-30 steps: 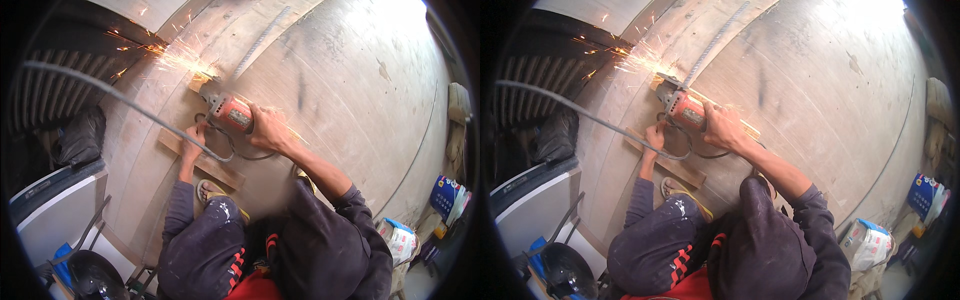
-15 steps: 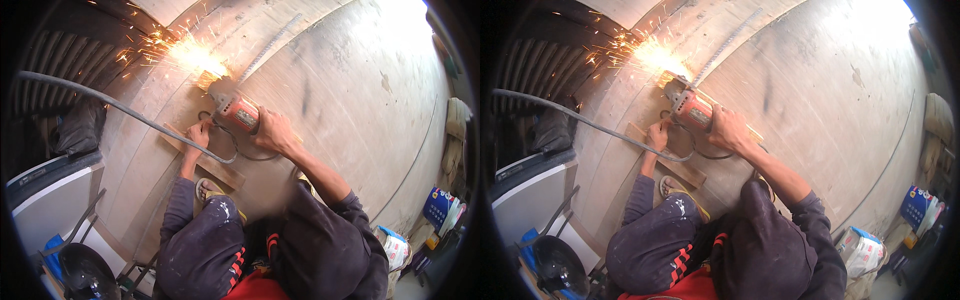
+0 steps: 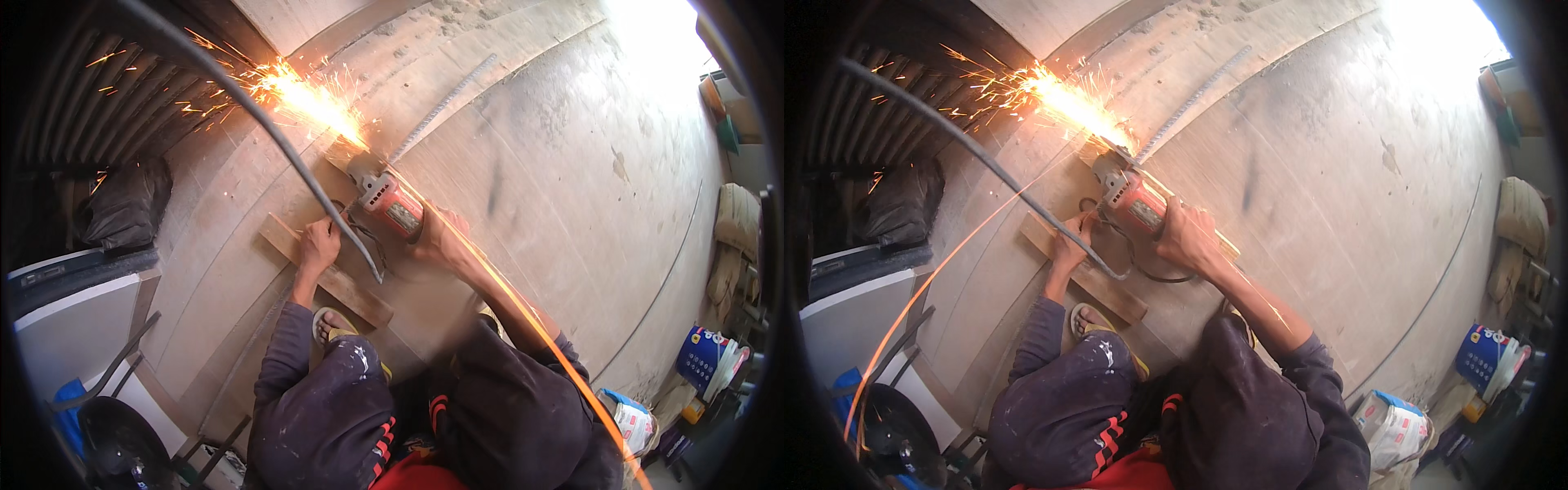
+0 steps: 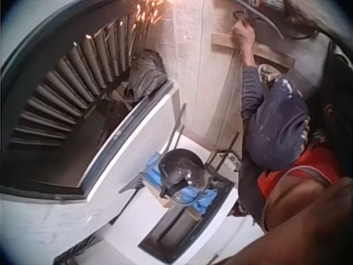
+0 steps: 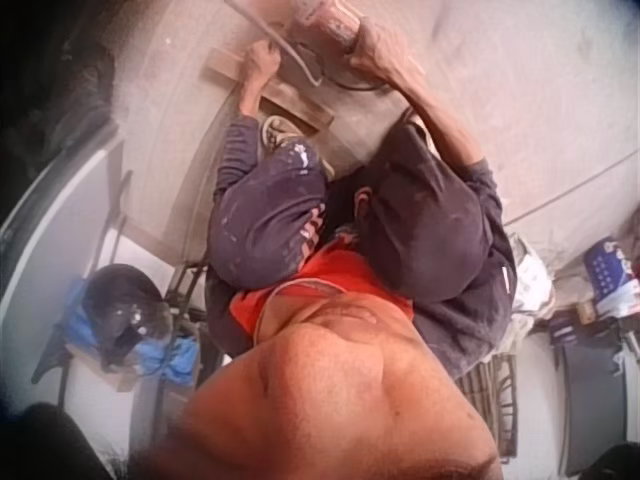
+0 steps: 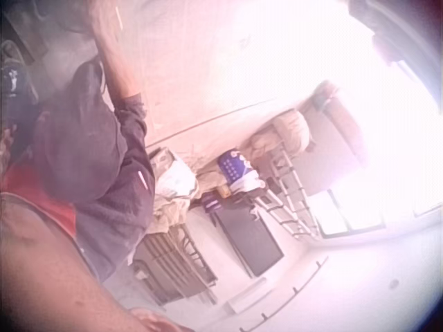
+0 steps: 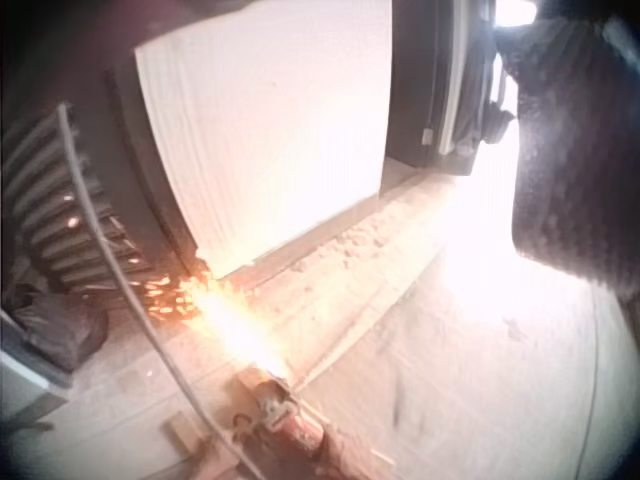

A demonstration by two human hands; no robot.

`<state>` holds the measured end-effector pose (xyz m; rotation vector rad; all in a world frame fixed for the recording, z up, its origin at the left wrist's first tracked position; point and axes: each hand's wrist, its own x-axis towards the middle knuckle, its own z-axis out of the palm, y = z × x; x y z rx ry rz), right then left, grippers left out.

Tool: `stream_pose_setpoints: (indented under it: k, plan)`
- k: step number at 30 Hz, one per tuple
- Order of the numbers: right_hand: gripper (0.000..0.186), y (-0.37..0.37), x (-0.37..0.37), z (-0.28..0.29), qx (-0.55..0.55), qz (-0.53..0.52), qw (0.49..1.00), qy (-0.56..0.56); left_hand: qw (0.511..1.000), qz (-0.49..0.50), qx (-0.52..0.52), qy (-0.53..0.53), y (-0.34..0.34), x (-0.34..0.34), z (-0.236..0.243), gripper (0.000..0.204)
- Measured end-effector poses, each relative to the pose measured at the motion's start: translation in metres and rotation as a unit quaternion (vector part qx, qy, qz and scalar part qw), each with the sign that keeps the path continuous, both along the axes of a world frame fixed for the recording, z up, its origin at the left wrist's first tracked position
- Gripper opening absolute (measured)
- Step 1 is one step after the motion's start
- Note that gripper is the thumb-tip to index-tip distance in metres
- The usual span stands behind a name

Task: The person uses an angle grinder to cut a long metal rod into shorter pieces. They position the rod on wooden supports, cut it while sparks fly, then remove the cut piece and repeat the process.

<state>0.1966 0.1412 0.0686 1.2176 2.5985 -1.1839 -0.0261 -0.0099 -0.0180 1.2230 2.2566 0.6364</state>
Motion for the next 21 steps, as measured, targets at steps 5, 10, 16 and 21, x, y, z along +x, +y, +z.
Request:
stream_pose_setpoints:
  k: [5, 10, 16, 21]
  plan:
    - [0.053, 0.000, 0.001, -0.001, 0.009, -0.011, 1.000, 0.007, 0.999, -0.005, 0.050, -0.008, 0.008, 0.009, 0.012, 0.042]
    - [0.056, -0.001, 0.000, -0.002, 0.002, -0.011, 1.000, 0.015, 0.998, -0.003, 0.055, 0.002, 0.002, 0.005, -0.001, 0.041]
    - [0.053, -0.001, -0.002, -0.011, 0.026, -0.022, 0.999, -0.004, 0.998, -0.008, 0.069, -0.007, 0.004, 0.007, 0.002, 0.034]
    - [0.053, 0.001, -0.002, -0.013, 0.021, -0.021, 1.000, -0.008, 0.999, -0.006, 0.050, 0.000, 0.003, 0.007, 0.003, 0.035]
